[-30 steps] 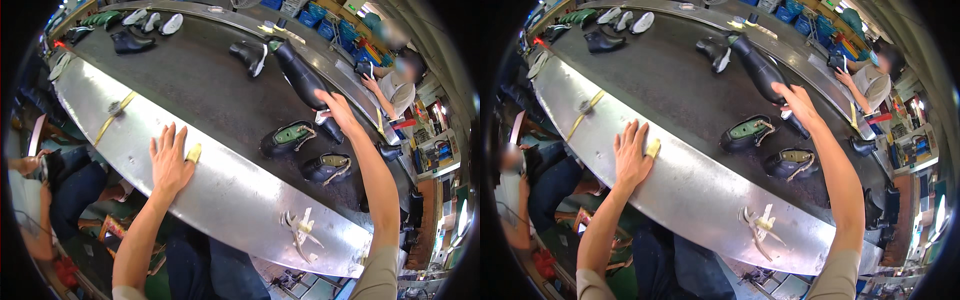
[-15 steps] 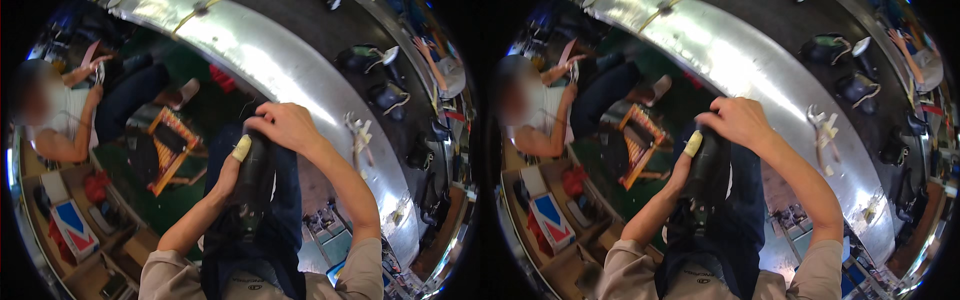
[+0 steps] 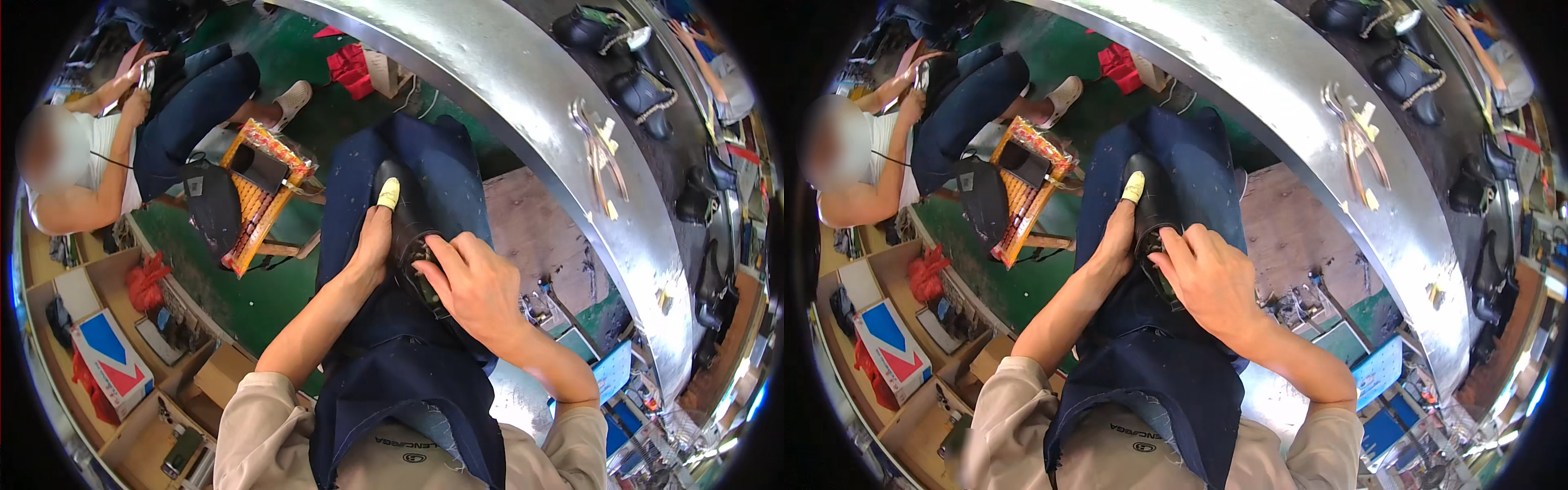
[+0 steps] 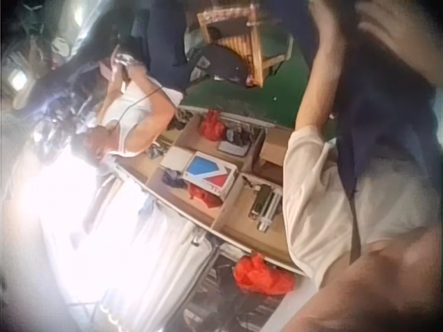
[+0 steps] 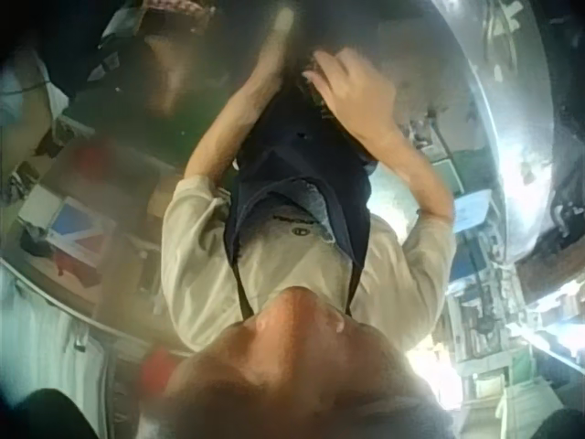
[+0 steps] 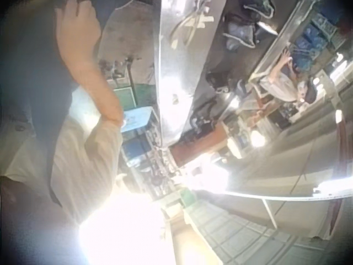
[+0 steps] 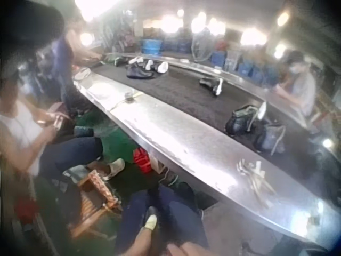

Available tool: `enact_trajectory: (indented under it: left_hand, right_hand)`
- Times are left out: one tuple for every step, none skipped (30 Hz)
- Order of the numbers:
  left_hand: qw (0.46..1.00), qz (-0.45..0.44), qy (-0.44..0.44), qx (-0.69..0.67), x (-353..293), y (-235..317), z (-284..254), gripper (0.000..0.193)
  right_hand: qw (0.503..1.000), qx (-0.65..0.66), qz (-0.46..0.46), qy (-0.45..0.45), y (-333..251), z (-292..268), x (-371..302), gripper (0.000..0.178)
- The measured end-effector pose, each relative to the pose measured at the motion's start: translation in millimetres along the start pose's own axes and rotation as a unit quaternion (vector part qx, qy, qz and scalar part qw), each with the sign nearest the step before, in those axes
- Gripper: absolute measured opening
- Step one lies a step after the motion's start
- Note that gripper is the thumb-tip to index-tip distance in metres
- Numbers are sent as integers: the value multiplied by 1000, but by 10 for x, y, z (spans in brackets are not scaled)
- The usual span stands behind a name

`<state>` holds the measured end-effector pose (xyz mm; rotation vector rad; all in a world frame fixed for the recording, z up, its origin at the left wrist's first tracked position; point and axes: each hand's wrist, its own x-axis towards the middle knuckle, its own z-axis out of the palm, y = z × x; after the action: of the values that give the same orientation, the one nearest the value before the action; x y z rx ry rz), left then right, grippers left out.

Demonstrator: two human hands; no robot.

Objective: The recorder is using pliers to pull and secure the upper material of a shoe around a last, repeating the process for multiple shoes on a production line.

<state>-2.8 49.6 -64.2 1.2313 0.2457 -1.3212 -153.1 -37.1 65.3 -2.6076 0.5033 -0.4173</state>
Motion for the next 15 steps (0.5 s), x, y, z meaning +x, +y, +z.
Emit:
enact_trajectory:
  left_hand:
    - [999,19,18,23,30,-10,28,52]
    - [998,39,22,43,31,-13,44,48]
    - [998,37,17,47,70,-31,31,48]
    - [996,43,15,81,107,-15,30,51]
    - [992,49,13,115,128,-20,29,53]
    - [992,49,11,117,130,-47,24,53]
    - [989,34,27,140,67,1,117,55]
    - [986,23,47,160,4,43,171,57]
    - [986,23,46,162,-13,50,184,57]
    - [985,27,48,163,-34,61,178,59]
    - [985,31,51,163,-47,66,169,61]
    - [985,31,52,163,-48,68,159,61]
    - [983,22,48,174,-40,81,142,62]
    - [982,14,45,185,-35,83,132,63]
    - [981,15,45,187,-19,50,117,63]
  right_hand:
    - [1000,-8,1,-10,4,-37,-5,27]
    - [1000,-11,7,-6,40,-61,-9,27]
    - [1000,12,12,-21,92,-84,-8,27]
    - [999,36,15,-34,141,-103,-4,29]
    - [999,35,18,-32,187,-101,-23,29]
    - [998,43,8,-47,237,-76,-54,29]
    - [997,51,3,-62,294,-50,-89,30]
    - [997,51,5,-61,314,-33,-100,30]
    - [995,71,-2,-67,332,-16,-110,31]
    - [993,91,-10,-74,337,-8,-112,32]
    - [993,92,-10,-74,335,-12,-103,32]
    - [991,99,-19,-88,330,-23,-89,31]
    - [989,105,-28,-100,329,-26,-69,30]
    - [989,106,-29,-99,353,-29,-42,30]
    - [987,91,-61,-113,392,-38,-13,25]
